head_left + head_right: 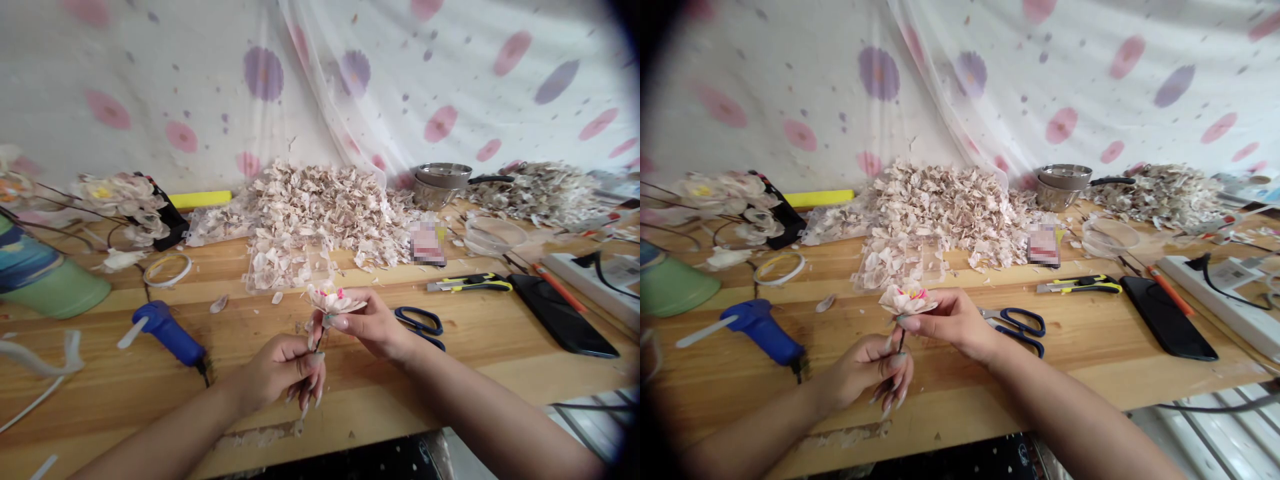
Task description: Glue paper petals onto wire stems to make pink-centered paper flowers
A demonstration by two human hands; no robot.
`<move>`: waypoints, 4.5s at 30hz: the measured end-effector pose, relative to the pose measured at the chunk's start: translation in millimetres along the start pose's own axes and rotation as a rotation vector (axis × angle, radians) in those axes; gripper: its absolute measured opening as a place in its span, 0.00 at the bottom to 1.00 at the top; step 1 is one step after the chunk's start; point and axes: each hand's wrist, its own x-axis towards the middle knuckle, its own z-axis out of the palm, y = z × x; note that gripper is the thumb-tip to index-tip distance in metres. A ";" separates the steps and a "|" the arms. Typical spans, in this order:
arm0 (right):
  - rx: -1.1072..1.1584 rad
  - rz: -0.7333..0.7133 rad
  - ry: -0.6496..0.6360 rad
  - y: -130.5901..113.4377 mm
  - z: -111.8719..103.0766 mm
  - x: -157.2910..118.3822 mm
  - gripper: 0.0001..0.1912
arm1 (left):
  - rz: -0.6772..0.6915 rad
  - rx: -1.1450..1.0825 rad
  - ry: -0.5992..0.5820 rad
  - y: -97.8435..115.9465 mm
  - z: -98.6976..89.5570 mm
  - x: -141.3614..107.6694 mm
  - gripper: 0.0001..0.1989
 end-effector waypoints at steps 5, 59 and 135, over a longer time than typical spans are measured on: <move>-0.056 0.024 0.014 -1.6 -1.1 0.0 0.10 | 0.004 0.023 0.026 -0.2 0.1 0.4 0.32; -0.095 0.011 0.038 1.8 -5.7 1.2 0.13 | -0.009 -0.221 -0.077 -1.5 -1.2 -2.3 0.28; 0.059 -0.106 0.476 53.7 76.9 -62.5 0.29 | 0.128 -0.437 0.148 19.9 0.9 -33.0 0.27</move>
